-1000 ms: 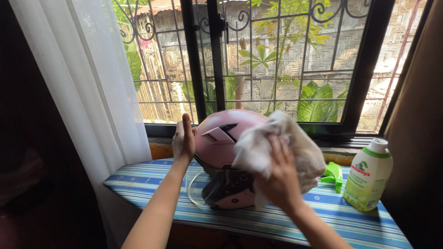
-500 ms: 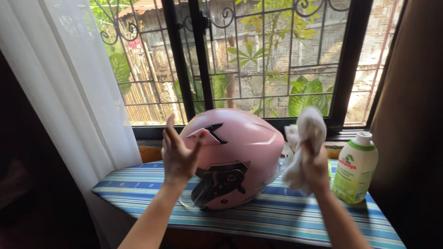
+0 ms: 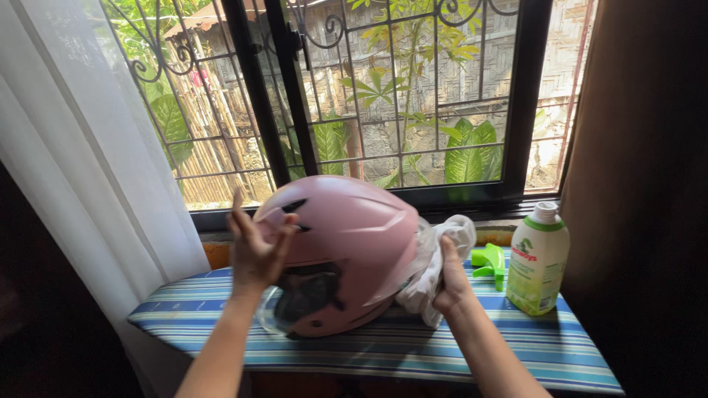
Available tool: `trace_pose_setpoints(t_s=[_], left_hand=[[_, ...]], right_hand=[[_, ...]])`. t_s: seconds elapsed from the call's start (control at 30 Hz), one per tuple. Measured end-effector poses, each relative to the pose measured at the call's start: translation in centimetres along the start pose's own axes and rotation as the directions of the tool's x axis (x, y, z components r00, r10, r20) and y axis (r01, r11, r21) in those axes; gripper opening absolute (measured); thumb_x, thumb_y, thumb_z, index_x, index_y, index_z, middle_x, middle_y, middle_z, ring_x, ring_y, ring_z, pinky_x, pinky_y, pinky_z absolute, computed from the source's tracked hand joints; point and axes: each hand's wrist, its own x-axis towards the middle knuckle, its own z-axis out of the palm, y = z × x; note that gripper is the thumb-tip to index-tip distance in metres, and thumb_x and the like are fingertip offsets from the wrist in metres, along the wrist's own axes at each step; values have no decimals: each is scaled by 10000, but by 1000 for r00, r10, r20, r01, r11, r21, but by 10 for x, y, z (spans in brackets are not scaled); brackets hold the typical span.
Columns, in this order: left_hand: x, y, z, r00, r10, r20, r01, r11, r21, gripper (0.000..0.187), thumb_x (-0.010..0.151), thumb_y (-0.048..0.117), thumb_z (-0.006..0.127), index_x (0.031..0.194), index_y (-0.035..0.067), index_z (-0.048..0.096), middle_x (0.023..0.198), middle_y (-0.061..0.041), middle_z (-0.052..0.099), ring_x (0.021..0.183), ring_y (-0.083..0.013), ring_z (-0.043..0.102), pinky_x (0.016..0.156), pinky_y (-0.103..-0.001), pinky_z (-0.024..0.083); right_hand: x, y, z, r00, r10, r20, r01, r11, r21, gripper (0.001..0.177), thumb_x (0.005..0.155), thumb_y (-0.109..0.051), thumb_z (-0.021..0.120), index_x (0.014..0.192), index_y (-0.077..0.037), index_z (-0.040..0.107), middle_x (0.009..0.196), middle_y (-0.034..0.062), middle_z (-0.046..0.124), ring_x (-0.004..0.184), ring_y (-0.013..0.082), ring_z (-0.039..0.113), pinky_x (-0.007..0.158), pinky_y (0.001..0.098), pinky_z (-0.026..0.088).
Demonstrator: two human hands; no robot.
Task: The person wipes the exterior of a pink motorcycle helmet with a white cloth on a striped ironing board. They rotate the helmet to clean different sides, then lift and remove the clear visor before continuing to wipe the helmet shell.
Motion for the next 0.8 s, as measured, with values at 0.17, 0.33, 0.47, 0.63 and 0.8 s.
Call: trace_pose_setpoints(t_s=[0.17,0.33,0.47,0.63,0.8], left_hand=[[25,-84,-20,996,-18,82,41,954,-296,1109,871,707,610,1642,89,106,1599,-314,280,1457,-493,387,1126,-561,399],[37,-126,-33,981,14,193,47,950,-308,1081,864,701,552,1649,102,112,1627,-297,263,1452,-497,388,1097,-554,408],[41,-97,-42,966,218,137,-180,952,-247,960,938,585,611,1612,41,196,1635,-299,294,1497,-498,356,1194,-558,333],[42,-26,-38,942,311,126,-310,950,-30,881,926,585,607,1553,29,336,1548,-287,447,1445,-448,453,1202,-498,357],[44,10,-35,950,171,263,-223,957,184,894,843,656,631,1522,110,429,1440,-231,566,1346,-404,528,1137,-514,381]], right_hand=[[-23,14,-3,985,97,146,-100,995,13,643,989,-550,350,1391,-97,566,1323,134,674,1206,322,632,1054,484,479],[-21,8,-3,990,92,104,-96,995,31,613,1019,-510,359,1361,-44,563,1318,164,662,1198,335,634,1063,491,485],[-20,-23,5,998,-54,36,55,998,-28,560,1030,-482,347,1339,-63,552,1284,157,658,1176,325,641,1053,484,498],[-55,-63,22,977,-182,113,187,981,-40,555,1054,-481,360,1339,-38,536,1231,165,652,1128,313,653,1032,473,508],[-71,-55,31,997,-67,31,71,981,-179,507,1002,-450,365,1275,-72,565,1130,156,671,1007,297,676,939,473,543]])
